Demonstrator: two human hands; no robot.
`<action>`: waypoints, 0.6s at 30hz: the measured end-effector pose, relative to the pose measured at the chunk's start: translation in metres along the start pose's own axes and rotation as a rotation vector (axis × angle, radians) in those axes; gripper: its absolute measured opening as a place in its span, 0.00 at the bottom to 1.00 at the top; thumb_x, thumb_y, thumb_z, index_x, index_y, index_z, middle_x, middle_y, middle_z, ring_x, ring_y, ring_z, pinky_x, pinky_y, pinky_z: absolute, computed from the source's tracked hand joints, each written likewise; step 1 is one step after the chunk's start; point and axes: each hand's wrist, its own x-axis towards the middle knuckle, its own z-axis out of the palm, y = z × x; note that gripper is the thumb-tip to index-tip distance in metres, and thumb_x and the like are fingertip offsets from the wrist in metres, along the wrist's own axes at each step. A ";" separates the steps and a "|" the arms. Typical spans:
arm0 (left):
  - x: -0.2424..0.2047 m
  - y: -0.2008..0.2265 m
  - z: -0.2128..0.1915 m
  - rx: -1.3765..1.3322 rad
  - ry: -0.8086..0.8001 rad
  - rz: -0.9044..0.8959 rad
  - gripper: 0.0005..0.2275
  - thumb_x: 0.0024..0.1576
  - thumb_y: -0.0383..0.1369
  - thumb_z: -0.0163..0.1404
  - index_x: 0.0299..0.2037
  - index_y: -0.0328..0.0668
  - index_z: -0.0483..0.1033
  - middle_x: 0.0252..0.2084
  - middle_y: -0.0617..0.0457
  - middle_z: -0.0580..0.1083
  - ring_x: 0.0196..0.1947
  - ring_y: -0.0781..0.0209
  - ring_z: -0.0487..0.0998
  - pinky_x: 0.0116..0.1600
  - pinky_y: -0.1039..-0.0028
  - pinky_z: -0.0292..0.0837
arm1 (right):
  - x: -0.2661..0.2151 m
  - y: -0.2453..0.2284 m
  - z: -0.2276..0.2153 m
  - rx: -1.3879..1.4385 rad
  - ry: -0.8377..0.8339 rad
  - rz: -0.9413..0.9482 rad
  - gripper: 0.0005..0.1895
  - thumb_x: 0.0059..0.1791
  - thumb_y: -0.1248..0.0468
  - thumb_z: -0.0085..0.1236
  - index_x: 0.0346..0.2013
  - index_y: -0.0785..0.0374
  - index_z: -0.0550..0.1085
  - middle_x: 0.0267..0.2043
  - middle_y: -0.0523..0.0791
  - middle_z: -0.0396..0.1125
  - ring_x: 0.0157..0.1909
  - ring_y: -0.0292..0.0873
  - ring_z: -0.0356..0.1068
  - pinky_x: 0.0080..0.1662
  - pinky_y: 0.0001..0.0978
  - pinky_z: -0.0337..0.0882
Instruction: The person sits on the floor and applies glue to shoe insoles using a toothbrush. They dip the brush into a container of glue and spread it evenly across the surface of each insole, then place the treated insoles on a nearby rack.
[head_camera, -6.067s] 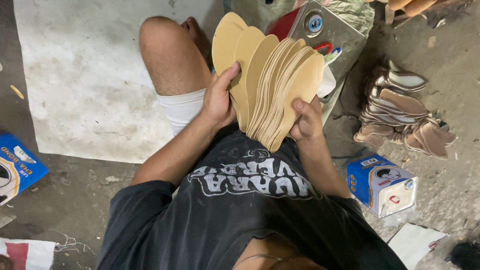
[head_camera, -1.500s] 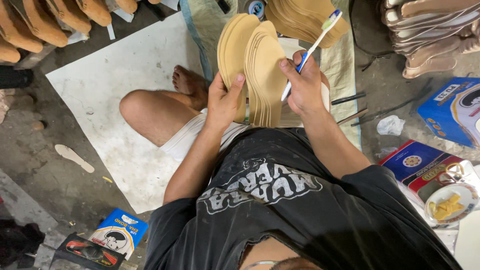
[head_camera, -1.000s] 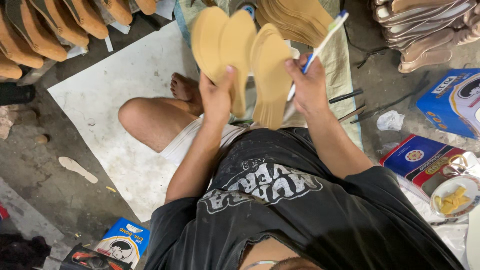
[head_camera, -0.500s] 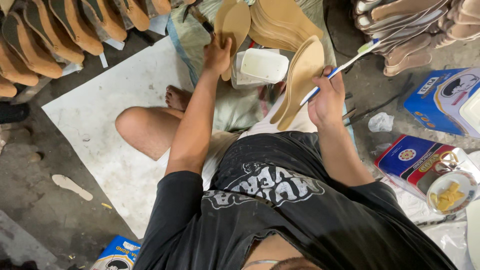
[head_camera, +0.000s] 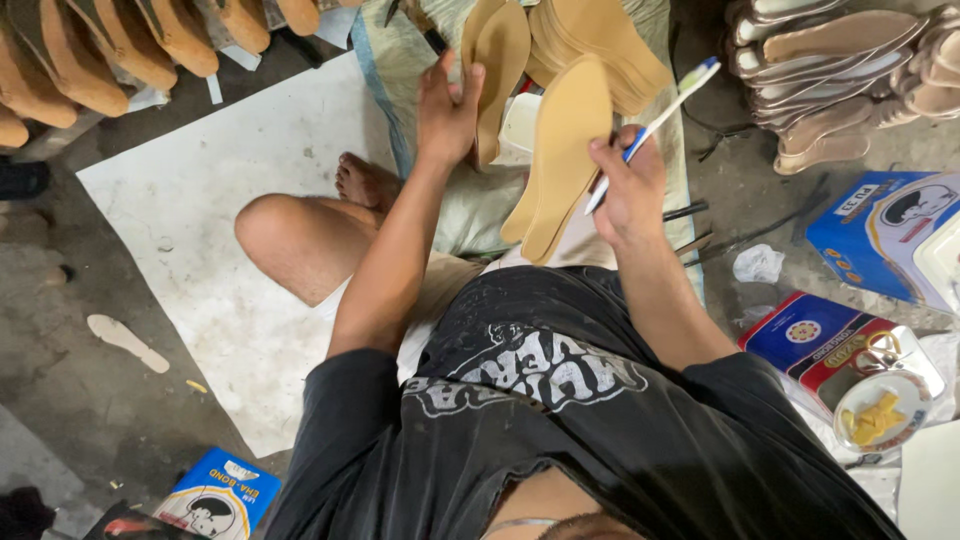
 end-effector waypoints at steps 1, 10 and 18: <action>-0.007 0.010 -0.003 -0.187 -0.070 0.023 0.29 0.68 0.50 0.47 0.71 0.35 0.62 0.68 0.42 0.69 0.69 0.49 0.69 0.72 0.61 0.63 | 0.001 0.003 0.002 0.006 -0.010 0.019 0.15 0.51 0.79 0.55 0.40 0.60 0.62 0.38 0.42 0.62 0.42 0.39 0.67 0.47 0.31 0.70; -0.077 0.074 -0.018 -1.188 -0.142 -0.155 0.34 0.70 0.49 0.44 0.78 0.44 0.40 0.61 0.37 0.67 0.56 0.49 0.77 0.60 0.58 0.78 | -0.029 0.035 0.029 -0.740 -0.378 -0.092 0.20 0.55 0.70 0.63 0.48 0.61 0.58 0.42 0.41 0.57 0.45 0.35 0.61 0.49 0.28 0.67; -0.097 0.079 -0.040 -0.986 0.085 0.012 0.36 0.68 0.56 0.42 0.78 0.56 0.35 0.68 0.44 0.64 0.55 0.52 0.79 0.51 0.63 0.83 | -0.048 0.022 0.057 -1.193 -0.534 -0.120 0.35 0.44 0.62 0.77 0.51 0.66 0.59 0.43 0.48 0.67 0.43 0.43 0.71 0.46 0.35 0.73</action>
